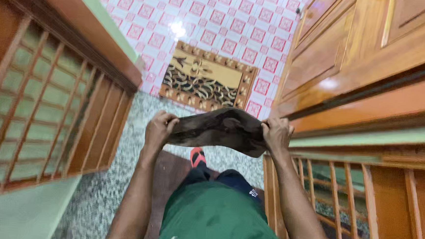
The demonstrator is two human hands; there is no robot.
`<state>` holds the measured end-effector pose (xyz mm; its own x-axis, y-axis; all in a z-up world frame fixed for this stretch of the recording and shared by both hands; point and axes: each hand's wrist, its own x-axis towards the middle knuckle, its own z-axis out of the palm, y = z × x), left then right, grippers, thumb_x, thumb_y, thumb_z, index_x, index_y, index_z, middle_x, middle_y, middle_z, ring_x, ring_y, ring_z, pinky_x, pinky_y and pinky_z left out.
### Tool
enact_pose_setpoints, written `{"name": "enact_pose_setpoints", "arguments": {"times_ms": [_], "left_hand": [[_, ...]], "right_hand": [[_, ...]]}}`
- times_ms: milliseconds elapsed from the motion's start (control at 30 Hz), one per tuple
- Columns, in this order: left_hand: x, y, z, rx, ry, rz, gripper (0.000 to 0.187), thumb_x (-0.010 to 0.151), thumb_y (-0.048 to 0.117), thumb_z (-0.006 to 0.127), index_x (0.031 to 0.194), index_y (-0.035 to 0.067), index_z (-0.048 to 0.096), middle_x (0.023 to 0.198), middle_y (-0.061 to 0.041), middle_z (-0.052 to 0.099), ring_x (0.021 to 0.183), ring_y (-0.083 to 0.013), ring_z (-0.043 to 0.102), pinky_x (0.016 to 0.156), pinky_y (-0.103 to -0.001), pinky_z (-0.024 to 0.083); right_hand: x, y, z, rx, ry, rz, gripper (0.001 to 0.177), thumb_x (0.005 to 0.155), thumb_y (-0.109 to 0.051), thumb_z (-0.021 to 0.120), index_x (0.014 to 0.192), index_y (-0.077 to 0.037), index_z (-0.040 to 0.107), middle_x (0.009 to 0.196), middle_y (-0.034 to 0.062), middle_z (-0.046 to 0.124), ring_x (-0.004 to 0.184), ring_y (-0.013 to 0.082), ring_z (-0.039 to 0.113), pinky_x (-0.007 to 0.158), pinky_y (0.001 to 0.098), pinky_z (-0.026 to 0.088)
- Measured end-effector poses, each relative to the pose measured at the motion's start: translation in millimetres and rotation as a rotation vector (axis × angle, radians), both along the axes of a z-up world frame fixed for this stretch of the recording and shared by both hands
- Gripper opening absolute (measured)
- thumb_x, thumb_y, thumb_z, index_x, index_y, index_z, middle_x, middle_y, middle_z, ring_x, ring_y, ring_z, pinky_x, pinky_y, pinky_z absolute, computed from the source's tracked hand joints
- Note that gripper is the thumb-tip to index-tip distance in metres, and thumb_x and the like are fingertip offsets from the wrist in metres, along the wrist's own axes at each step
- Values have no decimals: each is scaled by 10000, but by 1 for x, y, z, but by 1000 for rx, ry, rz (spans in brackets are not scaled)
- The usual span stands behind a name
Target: The person places a blue mat on the tiled floor, then picks up two different patterned mats one by one, carries each to a staircase to shake it, and returns them to their positions in the hallway.
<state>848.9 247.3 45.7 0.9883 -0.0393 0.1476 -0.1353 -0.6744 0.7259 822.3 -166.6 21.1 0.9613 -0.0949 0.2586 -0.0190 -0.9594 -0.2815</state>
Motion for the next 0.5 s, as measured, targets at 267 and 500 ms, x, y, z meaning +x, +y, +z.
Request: {"name": "enact_pose_setpoints", "arguments": {"times_ms": [267, 500], "left_hand": [[177, -2, 9, 38, -86, -89, 133, 850, 150, 746, 972, 107, 773, 893, -114, 669, 898, -323, 665, 793, -435, 527], [374, -31, -5, 90, -148, -151, 86, 869, 166, 738, 924, 113, 778, 878, -114, 673, 880, -342, 651, 777, -465, 511]], "right_hand": [[134, -3, 11, 42, -2, -136, 121, 829, -262, 783, 922, -186, 779, 948, 27, 732, 977, 287, 619, 846, 531, 393], [304, -22, 2, 194, 70, -282, 120, 910, -245, 709, 972, -163, 770, 981, 91, 728, 954, 354, 674, 831, 500, 499]]}}
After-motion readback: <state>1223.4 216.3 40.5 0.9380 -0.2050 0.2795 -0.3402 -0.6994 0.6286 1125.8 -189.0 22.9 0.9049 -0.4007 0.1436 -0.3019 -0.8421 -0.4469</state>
